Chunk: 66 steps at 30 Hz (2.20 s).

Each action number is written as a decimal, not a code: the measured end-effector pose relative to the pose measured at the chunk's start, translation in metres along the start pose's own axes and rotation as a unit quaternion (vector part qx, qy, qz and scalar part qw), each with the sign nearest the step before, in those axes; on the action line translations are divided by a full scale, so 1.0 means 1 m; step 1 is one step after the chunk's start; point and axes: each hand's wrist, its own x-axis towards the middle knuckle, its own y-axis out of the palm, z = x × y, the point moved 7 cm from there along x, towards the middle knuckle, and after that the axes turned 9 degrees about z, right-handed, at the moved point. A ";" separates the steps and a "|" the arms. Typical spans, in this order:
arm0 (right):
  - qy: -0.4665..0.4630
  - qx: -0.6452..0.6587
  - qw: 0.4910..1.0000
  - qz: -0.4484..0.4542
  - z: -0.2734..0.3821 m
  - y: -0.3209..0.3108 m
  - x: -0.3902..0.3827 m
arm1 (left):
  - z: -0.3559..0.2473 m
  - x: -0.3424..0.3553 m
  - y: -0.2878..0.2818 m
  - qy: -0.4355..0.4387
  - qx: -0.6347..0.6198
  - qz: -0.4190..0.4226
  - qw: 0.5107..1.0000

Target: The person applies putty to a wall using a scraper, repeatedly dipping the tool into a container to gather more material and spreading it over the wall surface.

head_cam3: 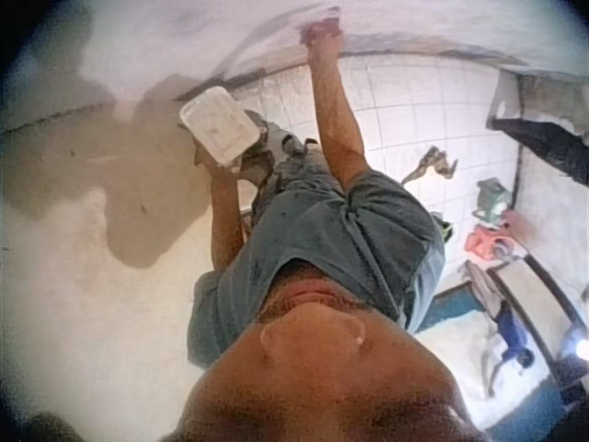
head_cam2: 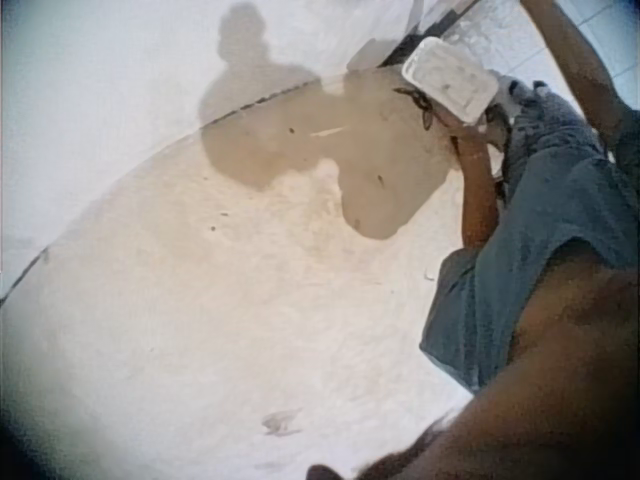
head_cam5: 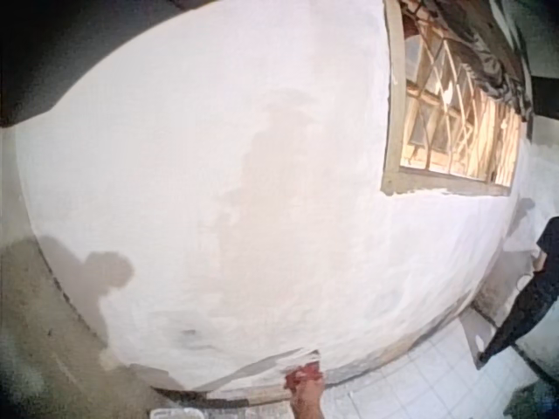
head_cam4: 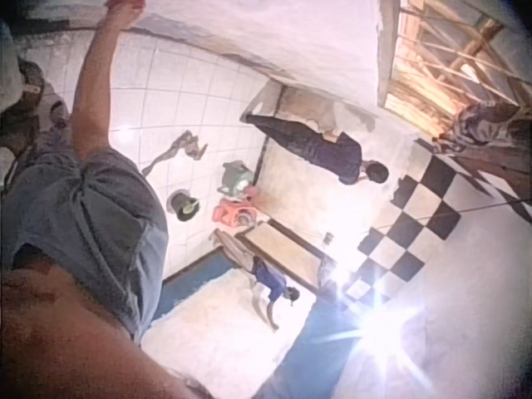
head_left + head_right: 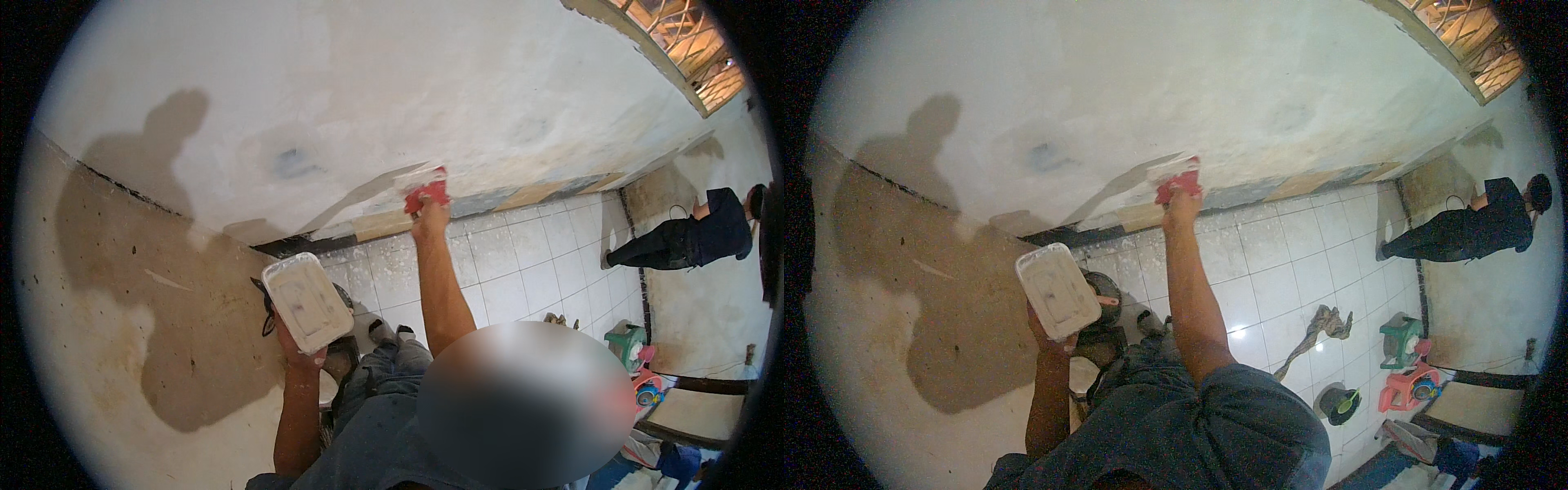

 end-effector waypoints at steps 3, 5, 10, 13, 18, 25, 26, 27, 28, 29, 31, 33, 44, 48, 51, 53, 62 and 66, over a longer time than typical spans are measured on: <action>-0.058 -0.068 0.996 -0.028 0.038 0.019 0.031 | 0.002 0.001 -0.003 -0.008 -0.019 -0.021 1.000; -0.117 -0.165 0.979 -0.034 0.051 0.041 0.035 | 0.000 0.002 0.001 -0.004 -0.002 0.015 1.000; -0.267 -0.537 0.794 0.099 0.010 0.088 -0.021 | 0.002 0.005 -0.007 0.000 0.023 0.034 0.999; -0.180 -0.427 0.871 0.164 -0.015 0.053 -0.036 | 0.008 0.008 -0.012 -0.016 0.030 0.095 0.995; -0.023 -0.269 0.955 0.121 -0.004 -0.011 -0.017 | 0.026 0.004 -0.063 0.026 0.127 0.037 0.991; -0.561 -0.606 0.529 0.197 0.029 0.036 -0.026 | 0.113 -0.001 -0.159 -0.051 -0.175 -0.082 0.980; -0.582 -0.613 0.485 0.226 0.021 0.039 -0.024 | 0.126 0.000 -0.160 -0.059 -0.234 -0.064 0.968; -0.593 -0.614 0.459 0.245 0.016 0.041 -0.021 | 0.133 -0.001 -0.158 -0.068 -0.292 -0.046 0.953; -0.628 -0.594 0.431 0.258 0.012 0.042 -0.021 | 0.140 0.000 -0.158 -0.080 -0.325 -0.043 0.941; -0.642 -0.585 0.418 0.267 0.008 0.043 -0.017 | 0.147 0.001 -0.157 -0.093 -0.358 -0.041 0.928; -0.654 -0.582 0.394 0.280 -0.002 0.043 -0.007 | 0.153 -0.004 -0.154 -0.090 -0.350 -0.038 0.932; -0.662 -0.595 0.352 0.291 -0.016 0.043 0.007 | 0.157 -0.012 -0.161 -0.074 -0.272 -0.100 0.954; -0.480 -0.573 0.646 0.155 0.020 -0.043 0.035 | 0.174 -0.014 -0.178 -0.051 -0.215 -0.129 0.967; -0.473 -0.438 0.763 0.041 0.037 0.002 0.048 | 0.181 -0.010 -0.180 -0.048 -0.213 -0.129 0.967; -0.630 -0.532 0.511 0.241 -0.035 0.071 0.018 | 0.187 -0.011 -0.180 -0.047 -0.212 -0.134 0.967; -0.611 -0.610 0.349 0.365 -0.081 0.068 0.007 | 0.187 -0.013 -0.181 -0.050 -0.204 -0.138 0.968; -0.637 -0.589 0.295 0.400 -0.006 0.006 0.014 | 0.186 -0.024 -0.188 -0.044 -0.198 -0.155 0.967; -0.654 -0.648 0.158 0.357 -0.034 0.012 0.052 | 0.188 -0.028 -0.189 -0.045 -0.190 -0.157 0.968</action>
